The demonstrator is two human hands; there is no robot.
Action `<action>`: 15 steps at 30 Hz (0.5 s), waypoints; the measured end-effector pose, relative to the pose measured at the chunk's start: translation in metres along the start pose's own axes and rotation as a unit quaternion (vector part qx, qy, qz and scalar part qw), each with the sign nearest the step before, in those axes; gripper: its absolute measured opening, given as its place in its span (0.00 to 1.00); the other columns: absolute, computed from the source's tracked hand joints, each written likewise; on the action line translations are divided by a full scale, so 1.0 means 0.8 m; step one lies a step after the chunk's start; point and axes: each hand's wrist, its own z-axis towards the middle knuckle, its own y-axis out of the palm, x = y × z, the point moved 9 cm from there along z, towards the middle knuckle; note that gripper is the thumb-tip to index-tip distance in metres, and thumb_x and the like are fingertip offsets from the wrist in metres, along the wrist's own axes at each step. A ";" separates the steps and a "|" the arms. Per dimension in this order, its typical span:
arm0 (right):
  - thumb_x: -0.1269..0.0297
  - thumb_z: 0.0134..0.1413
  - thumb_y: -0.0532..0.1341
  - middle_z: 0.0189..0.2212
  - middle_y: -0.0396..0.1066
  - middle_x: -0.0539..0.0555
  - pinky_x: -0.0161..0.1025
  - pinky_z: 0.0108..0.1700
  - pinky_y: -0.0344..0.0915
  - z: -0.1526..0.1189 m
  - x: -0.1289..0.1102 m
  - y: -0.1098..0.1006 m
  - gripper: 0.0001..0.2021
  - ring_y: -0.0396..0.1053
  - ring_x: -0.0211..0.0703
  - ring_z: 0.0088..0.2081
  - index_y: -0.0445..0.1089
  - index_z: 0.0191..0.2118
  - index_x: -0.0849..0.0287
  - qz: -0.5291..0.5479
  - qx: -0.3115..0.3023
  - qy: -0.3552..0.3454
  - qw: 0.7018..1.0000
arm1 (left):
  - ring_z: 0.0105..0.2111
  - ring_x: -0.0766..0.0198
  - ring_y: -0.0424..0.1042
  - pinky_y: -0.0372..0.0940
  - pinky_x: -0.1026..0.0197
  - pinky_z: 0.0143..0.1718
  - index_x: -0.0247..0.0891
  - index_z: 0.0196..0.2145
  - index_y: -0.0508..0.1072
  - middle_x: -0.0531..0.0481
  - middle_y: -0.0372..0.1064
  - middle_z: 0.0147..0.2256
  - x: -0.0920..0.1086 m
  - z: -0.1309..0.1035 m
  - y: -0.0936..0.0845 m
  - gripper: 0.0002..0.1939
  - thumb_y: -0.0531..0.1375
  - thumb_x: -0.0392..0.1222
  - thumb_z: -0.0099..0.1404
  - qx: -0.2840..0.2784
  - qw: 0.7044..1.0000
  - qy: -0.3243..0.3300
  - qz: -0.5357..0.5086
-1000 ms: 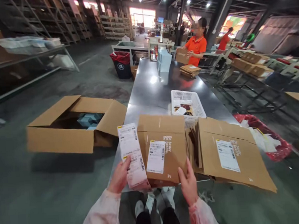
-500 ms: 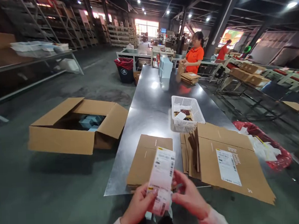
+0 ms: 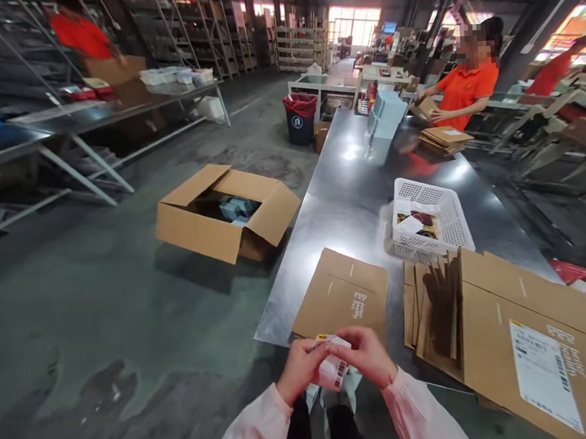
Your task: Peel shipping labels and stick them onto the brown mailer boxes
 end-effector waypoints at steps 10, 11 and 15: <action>0.53 0.52 0.63 0.39 0.72 0.58 0.46 0.45 0.68 0.004 -0.069 -0.058 0.11 0.69 0.48 0.42 0.79 0.29 0.52 -0.201 0.207 -0.223 0.931 | 0.28 0.60 0.71 0.62 0.61 0.33 0.31 0.32 0.79 0.46 0.76 0.29 -0.067 0.010 -0.007 0.28 0.73 0.57 0.38 -0.068 0.995 -0.052 -0.042; 0.53 0.52 0.63 0.40 0.72 0.58 0.46 0.46 0.67 0.016 -0.065 -0.075 0.11 0.69 0.48 0.43 0.79 0.30 0.52 -0.212 0.237 -0.219 0.922 | 0.29 0.58 0.72 0.64 0.59 0.35 0.32 0.32 0.79 0.45 0.77 0.30 -0.084 0.008 -0.008 0.29 0.74 0.56 0.36 -0.077 0.994 -0.067 -0.050; 0.52 0.47 0.64 0.43 0.70 0.62 0.49 0.50 0.65 0.092 0.005 -0.121 0.14 0.68 0.50 0.43 0.78 0.26 0.58 -0.295 0.307 -0.094 0.900 | 0.34 0.51 0.74 0.66 0.53 0.39 0.34 0.34 0.80 0.41 0.78 0.34 -0.156 -0.006 -0.014 0.32 0.74 0.56 0.31 -0.088 0.985 -0.125 -0.077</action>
